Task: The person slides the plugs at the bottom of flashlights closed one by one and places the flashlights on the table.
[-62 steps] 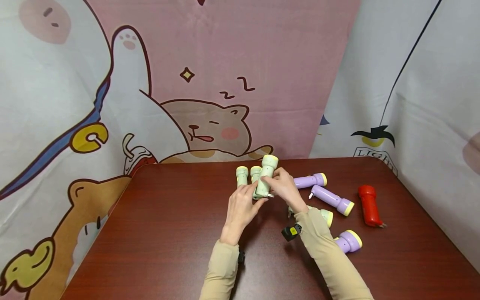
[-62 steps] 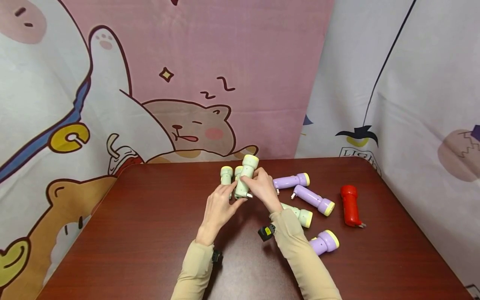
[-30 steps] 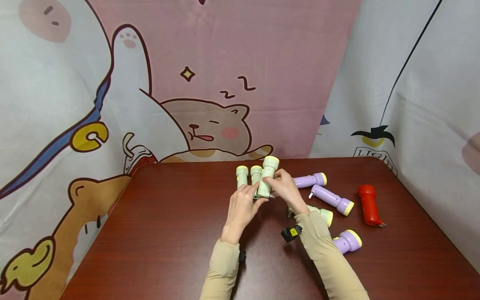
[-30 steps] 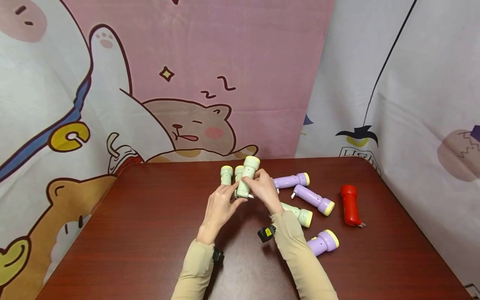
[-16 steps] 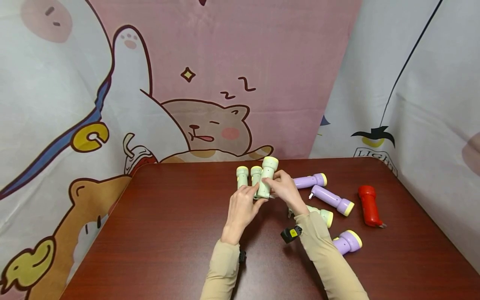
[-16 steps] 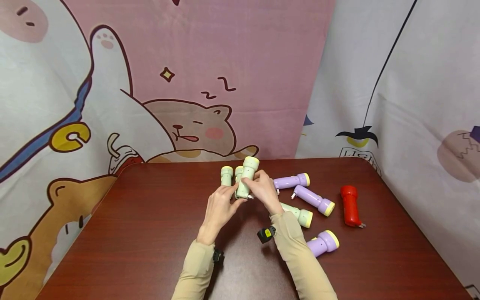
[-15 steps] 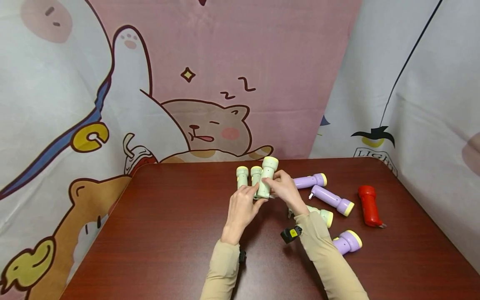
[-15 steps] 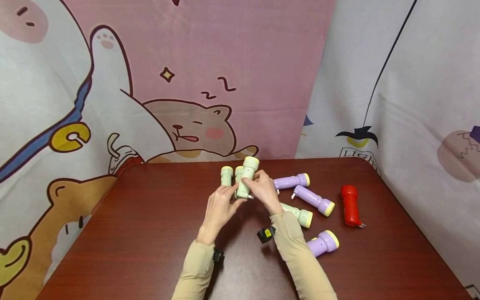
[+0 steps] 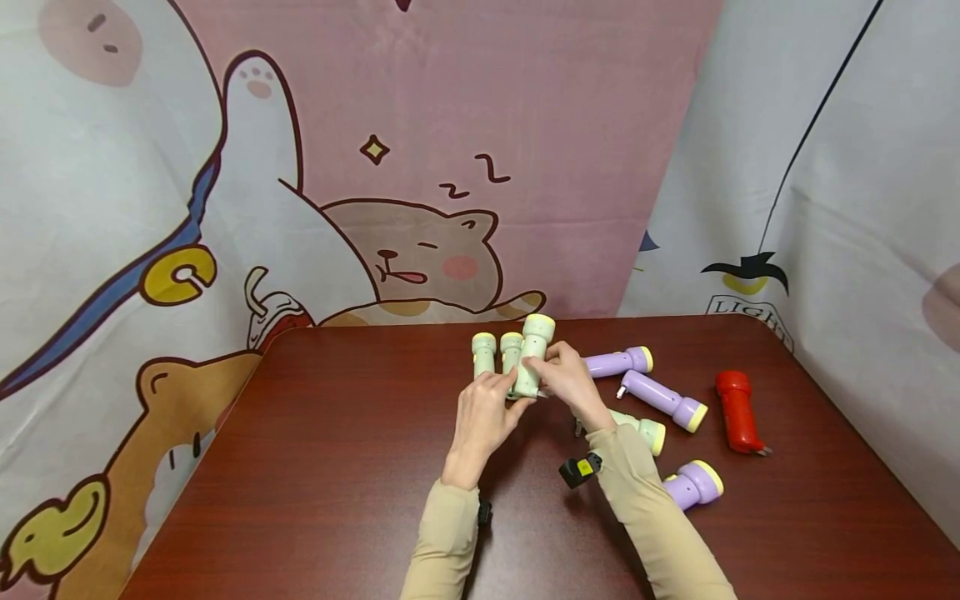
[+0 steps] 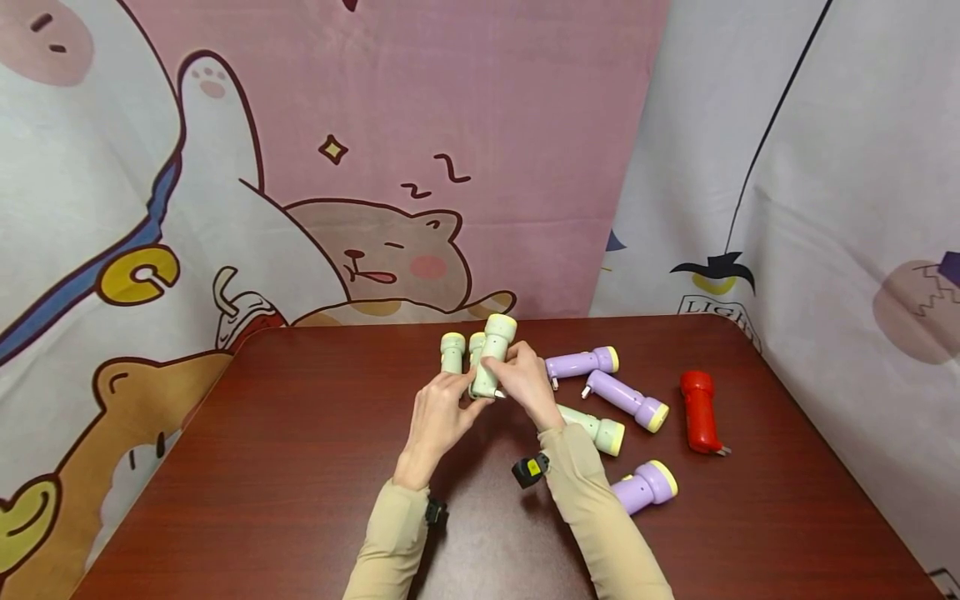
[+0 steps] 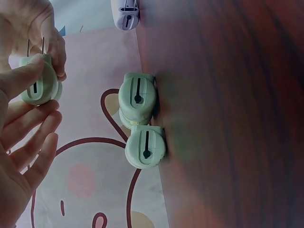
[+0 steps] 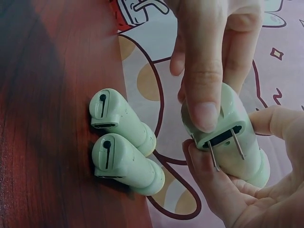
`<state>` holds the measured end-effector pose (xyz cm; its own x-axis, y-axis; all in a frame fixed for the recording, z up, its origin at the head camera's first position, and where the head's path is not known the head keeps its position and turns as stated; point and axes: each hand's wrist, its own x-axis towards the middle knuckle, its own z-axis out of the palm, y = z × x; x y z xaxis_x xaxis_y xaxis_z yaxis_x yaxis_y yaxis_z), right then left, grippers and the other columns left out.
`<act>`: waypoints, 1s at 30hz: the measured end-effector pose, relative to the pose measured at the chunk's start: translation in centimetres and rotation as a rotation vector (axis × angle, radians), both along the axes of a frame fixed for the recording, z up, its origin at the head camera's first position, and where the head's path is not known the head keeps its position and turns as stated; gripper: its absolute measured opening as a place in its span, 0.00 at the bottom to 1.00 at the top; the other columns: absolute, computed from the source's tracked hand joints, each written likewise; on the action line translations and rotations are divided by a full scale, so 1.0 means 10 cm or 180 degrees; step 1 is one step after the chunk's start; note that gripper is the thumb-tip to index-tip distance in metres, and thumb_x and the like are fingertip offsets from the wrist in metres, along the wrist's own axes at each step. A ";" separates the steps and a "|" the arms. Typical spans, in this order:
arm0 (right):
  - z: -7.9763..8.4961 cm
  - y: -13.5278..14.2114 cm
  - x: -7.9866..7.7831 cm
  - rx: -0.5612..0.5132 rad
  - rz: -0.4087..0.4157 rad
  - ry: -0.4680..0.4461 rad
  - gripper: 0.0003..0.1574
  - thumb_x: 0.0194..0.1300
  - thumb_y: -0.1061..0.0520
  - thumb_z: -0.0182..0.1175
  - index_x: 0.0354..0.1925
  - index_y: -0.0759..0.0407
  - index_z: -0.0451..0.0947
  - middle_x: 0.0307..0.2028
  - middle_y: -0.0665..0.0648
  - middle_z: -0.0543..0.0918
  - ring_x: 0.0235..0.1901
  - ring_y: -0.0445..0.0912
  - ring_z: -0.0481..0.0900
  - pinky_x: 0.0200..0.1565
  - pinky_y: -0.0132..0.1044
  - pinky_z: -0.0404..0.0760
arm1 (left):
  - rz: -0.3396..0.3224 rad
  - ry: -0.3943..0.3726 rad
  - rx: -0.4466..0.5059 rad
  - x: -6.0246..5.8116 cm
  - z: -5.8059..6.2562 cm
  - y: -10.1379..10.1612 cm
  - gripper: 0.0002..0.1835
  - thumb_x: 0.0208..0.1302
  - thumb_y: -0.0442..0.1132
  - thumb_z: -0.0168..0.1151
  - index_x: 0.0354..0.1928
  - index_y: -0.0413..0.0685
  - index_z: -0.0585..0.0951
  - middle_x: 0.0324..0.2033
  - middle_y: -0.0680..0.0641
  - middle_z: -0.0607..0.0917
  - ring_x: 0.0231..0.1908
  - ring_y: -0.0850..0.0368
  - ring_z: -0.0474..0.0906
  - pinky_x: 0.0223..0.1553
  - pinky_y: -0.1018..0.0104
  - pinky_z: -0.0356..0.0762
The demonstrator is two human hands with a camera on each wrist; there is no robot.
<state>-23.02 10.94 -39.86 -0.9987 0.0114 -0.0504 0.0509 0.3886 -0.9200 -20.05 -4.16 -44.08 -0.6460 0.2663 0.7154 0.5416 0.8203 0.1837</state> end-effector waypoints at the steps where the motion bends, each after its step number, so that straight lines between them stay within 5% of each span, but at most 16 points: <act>1: 0.00 0.00 0.00 0.0002 0.0002 0.0004 0.22 0.60 0.50 0.61 0.42 0.67 0.70 0.34 0.64 0.85 0.23 0.41 0.79 0.26 0.29 0.78 | 0.0003 0.0000 -0.0004 0.00 0.00 0.00 0.26 0.47 0.50 0.74 0.46 0.43 0.85 0.33 0.51 0.89 0.32 0.57 0.82 0.30 0.66 0.80; 30: -0.06 0.01 0.00 -0.0171 0.0027 -0.0039 0.21 0.61 0.52 0.61 0.41 0.68 0.69 0.33 0.58 0.76 0.26 0.42 0.78 0.29 0.32 0.81 | -0.0081 -0.0146 -0.0127 0.01 0.00 -0.02 0.21 0.50 0.45 0.73 0.48 0.46 0.84 0.34 0.51 0.89 0.32 0.57 0.81 0.29 0.65 0.79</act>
